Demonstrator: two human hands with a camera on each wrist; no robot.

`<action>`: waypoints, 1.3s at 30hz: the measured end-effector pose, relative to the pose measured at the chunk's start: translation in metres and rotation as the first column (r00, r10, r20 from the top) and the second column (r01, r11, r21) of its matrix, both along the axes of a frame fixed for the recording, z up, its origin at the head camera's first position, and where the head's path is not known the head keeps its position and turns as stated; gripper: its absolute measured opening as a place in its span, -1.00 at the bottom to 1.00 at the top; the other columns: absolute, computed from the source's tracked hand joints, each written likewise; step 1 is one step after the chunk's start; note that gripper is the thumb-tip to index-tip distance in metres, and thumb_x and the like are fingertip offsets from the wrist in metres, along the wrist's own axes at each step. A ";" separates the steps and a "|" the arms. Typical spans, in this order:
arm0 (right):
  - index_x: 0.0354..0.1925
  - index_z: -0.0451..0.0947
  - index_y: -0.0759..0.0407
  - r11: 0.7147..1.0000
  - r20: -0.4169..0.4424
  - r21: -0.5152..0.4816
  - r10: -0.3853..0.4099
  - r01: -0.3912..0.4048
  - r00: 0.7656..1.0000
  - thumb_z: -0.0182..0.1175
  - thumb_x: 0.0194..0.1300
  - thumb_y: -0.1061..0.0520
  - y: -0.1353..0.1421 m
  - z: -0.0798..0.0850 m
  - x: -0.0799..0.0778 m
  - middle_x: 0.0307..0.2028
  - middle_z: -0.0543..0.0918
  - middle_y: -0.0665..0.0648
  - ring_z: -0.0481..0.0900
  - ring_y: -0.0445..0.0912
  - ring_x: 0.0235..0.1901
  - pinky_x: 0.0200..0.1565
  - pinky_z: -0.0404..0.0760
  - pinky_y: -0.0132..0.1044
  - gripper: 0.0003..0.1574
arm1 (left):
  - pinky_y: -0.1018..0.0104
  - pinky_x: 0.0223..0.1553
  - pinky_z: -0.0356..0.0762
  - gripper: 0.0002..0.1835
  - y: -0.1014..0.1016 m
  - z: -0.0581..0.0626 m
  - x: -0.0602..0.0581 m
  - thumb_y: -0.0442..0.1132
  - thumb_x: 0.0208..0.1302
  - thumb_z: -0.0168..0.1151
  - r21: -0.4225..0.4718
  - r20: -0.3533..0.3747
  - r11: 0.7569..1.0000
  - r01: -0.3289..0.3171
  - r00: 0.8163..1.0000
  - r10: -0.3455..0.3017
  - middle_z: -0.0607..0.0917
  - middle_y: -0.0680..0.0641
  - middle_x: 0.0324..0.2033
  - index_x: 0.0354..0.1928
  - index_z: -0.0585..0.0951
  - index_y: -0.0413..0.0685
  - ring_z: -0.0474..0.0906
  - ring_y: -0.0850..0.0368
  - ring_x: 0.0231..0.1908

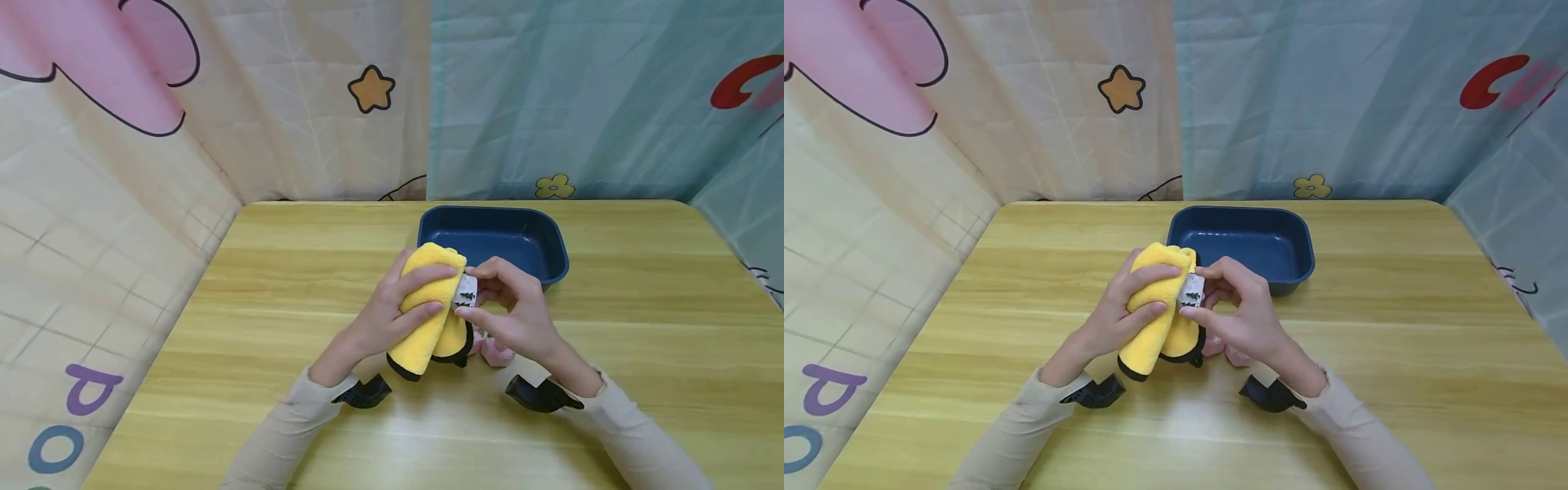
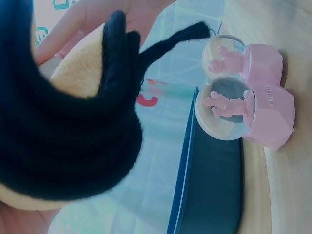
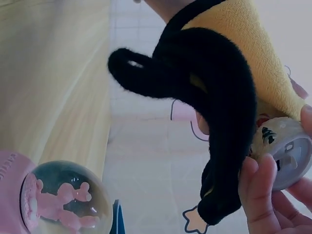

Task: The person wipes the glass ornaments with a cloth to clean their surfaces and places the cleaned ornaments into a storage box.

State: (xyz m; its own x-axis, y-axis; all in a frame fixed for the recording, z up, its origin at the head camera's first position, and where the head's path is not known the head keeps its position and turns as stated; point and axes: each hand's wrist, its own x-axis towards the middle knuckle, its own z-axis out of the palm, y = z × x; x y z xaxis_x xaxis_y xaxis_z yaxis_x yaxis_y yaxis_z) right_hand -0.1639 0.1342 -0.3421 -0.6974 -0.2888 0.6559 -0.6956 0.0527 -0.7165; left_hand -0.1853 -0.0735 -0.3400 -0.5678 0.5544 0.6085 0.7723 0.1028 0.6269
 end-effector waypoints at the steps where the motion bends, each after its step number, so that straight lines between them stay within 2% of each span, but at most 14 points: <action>1: -0.16 0.42 0.53 1.000 0.016 0.010 -0.006 0.006 1.000 0.38 -0.15 0.50 0.000 0.000 0.000 -0.23 0.54 -0.12 0.58 -0.31 -0.42 -0.34 0.63 -0.52 -0.49 | 0.35 -0.18 0.50 -0.63 0.000 0.000 0.000 0.00 0.33 0.06 -0.002 0.010 1.000 -0.004 1.000 0.004 0.36 -0.19 0.08 0.10 0.45 0.04 0.39 0.05 -0.05; 6: -0.15 0.42 0.49 0.999 0.047 0.045 -0.031 0.028 0.998 0.38 -0.12 0.47 -0.001 -0.001 0.001 -0.24 0.51 -0.10 0.55 -0.30 -0.45 -0.37 0.62 -0.53 -0.49 | 0.36 -0.22 0.50 -0.66 -0.001 -0.001 0.000 -0.07 0.34 0.08 -0.007 0.038 1.000 -0.011 0.999 0.011 0.37 -0.18 0.07 0.11 0.45 0.05 0.40 0.07 -0.10; 10: -0.15 0.42 0.49 0.998 0.030 0.057 -0.037 0.035 0.999 0.39 -0.15 0.48 -0.001 -0.001 0.000 -0.24 0.51 -0.09 0.55 -0.30 -0.43 -0.35 0.62 -0.53 -0.47 | 0.36 -0.21 0.49 -0.64 -0.002 0.000 -0.001 -0.01 0.36 0.01 -0.006 0.050 1.000 -0.007 0.999 0.008 0.36 -0.17 0.07 0.12 0.44 0.05 0.39 0.07 -0.10; 15: -0.15 0.43 0.52 0.998 -0.081 0.055 -0.032 0.036 0.996 0.42 -0.21 0.48 -0.003 0.000 -0.001 -0.27 0.52 0.10 0.54 -0.32 -0.38 -0.32 0.61 -0.56 -0.42 | 0.35 -0.20 0.48 -0.57 -0.002 0.003 -0.002 0.11 0.36 -0.06 -0.010 0.084 1.000 0.007 0.996 -0.006 0.36 -0.16 0.07 0.12 0.44 0.05 0.39 0.08 -0.09; 20: -0.13 0.45 0.53 0.995 -0.236 0.071 -0.050 0.068 0.970 0.39 0.00 0.16 -0.003 0.001 -0.001 -0.28 0.50 0.28 0.49 -0.30 -0.37 -0.27 0.58 -0.61 -0.43 | 0.33 -0.17 0.48 -0.54 -0.002 0.005 -0.002 0.15 0.35 -0.07 -0.003 0.112 1.000 0.014 0.994 -0.014 0.38 -0.15 0.09 0.12 0.44 0.04 0.39 0.08 -0.07; 23: -0.15 0.47 0.53 0.990 -0.345 0.088 -0.077 0.114 0.935 0.30 0.10 -0.02 -0.003 0.001 -0.002 -0.26 0.51 0.31 0.48 -0.27 -0.39 -0.29 0.56 -0.62 -0.38 | 0.32 -0.15 0.47 -0.53 -0.002 0.006 -0.002 0.16 0.35 -0.07 0.006 0.113 1.000 0.019 0.993 -0.019 0.40 -0.15 0.08 0.12 0.44 0.02 0.39 0.08 -0.06; 27: -0.18 0.48 0.52 0.973 -0.486 0.115 -0.122 0.202 0.866 0.25 0.16 -0.09 -0.003 0.001 -0.003 -0.24 0.54 0.33 0.47 -0.21 -0.42 -0.31 0.54 -0.61 -0.36 | 0.32 -0.13 0.47 -0.53 -0.002 0.006 -0.001 0.15 0.36 -0.06 0.020 0.113 0.999 0.035 0.993 -0.037 0.41 -0.15 0.06 0.11 0.44 0.00 0.39 0.08 -0.05; 30: -0.18 0.48 0.52 0.964 -0.563 0.120 -0.130 0.236 0.816 0.23 0.19 -0.10 -0.003 0.000 -0.005 -0.25 0.55 0.34 0.47 -0.15 -0.42 -0.32 0.51 -0.58 -0.36 | 0.32 -0.13 0.47 -0.53 -0.003 0.006 -0.001 0.13 0.36 -0.06 0.031 0.118 0.998 0.052 0.991 -0.056 0.40 -0.16 0.06 0.11 0.44 -0.02 0.39 0.07 -0.04; 34: -0.18 0.49 0.51 0.961 -0.634 0.118 -0.121 0.250 0.764 0.21 0.23 -0.07 -0.003 0.001 -0.006 -0.25 0.56 0.35 0.46 -0.12 -0.41 -0.33 0.50 -0.55 -0.41 | 0.32 -0.13 0.47 -0.54 -0.003 0.006 -0.001 0.11 0.37 -0.05 0.040 0.132 0.996 0.076 0.988 -0.080 0.40 -0.17 0.07 0.12 0.43 -0.04 0.39 0.05 -0.04; 39: -0.21 0.51 0.47 0.964 -0.708 0.117 -0.089 0.240 0.700 0.16 0.29 0.01 -0.004 0.003 -0.008 -0.27 0.57 0.37 0.53 -0.05 -0.35 -0.18 0.56 -0.50 -0.54 | 0.31 -0.13 0.48 -0.55 -0.004 0.006 -0.002 0.08 0.38 -0.05 0.051 0.166 0.994 0.101 0.980 -0.108 0.39 -0.18 0.09 0.12 0.42 -0.07 0.38 0.04 -0.02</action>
